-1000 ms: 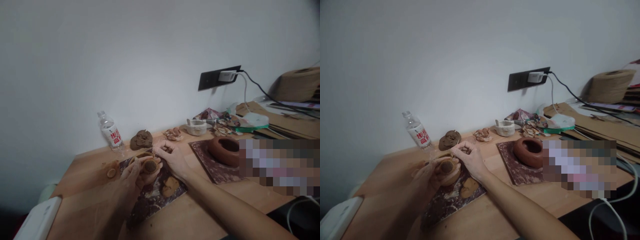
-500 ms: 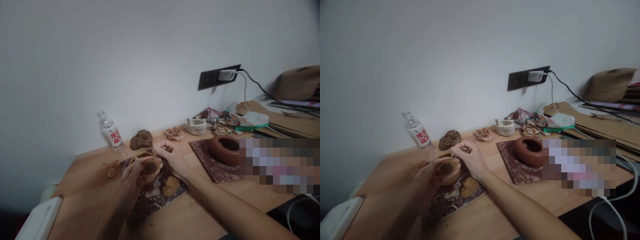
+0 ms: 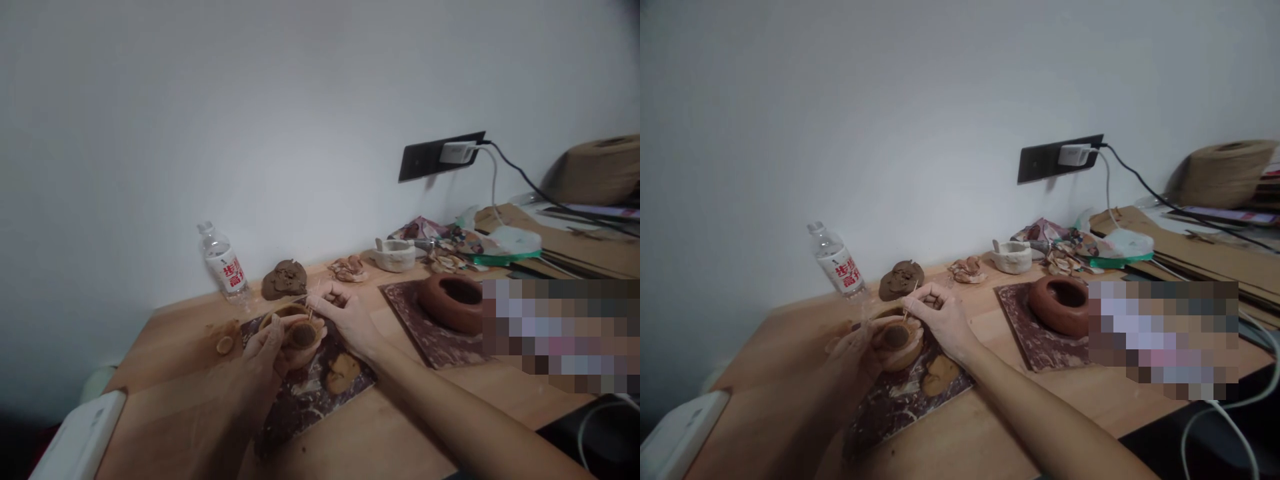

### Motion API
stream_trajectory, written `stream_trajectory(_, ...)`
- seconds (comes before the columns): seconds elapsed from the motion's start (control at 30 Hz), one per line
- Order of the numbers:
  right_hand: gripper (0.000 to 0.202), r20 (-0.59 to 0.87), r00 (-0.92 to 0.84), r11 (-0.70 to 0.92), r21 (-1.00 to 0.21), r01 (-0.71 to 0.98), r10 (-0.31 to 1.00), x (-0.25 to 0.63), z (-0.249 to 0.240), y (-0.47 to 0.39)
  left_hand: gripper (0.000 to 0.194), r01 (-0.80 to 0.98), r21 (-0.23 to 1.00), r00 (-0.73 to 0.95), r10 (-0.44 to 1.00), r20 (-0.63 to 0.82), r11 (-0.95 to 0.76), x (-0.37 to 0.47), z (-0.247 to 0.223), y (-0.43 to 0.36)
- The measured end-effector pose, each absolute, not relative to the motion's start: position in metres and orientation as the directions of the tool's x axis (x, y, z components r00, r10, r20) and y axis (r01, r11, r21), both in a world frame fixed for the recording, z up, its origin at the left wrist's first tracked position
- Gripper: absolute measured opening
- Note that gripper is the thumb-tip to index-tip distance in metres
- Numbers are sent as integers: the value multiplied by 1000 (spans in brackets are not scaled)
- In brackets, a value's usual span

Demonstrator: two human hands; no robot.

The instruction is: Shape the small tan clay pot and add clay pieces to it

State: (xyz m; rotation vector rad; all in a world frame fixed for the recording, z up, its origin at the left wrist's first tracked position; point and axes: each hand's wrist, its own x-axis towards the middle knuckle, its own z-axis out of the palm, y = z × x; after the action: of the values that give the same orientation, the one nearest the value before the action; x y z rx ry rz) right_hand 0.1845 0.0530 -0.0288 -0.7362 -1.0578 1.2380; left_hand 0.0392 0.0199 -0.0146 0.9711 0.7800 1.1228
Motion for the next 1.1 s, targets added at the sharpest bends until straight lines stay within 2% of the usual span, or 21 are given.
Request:
stream_trajectory(0.23,25,273,-9,256,-912,-320,962,186,-26,51,34,-405,901,292,956,-34,156,39,-14,20)
stream_trajectory(0.5,32,187,-31,147,-856,-495,982,182,-30,54,35,-339,933,259,965,-28,118,39,-13,18)
stream_trajectory(0.9,28,242,-25,220,-919,-327,970,185,-26,50,37,-383,906,263,961,-81,182,40,-10,17)
stream_trajectory(1.1,26,280,-11,270,-932,-242,960,185,-26,50,40,-340,929,249,966,-63,148,41,-11,16)
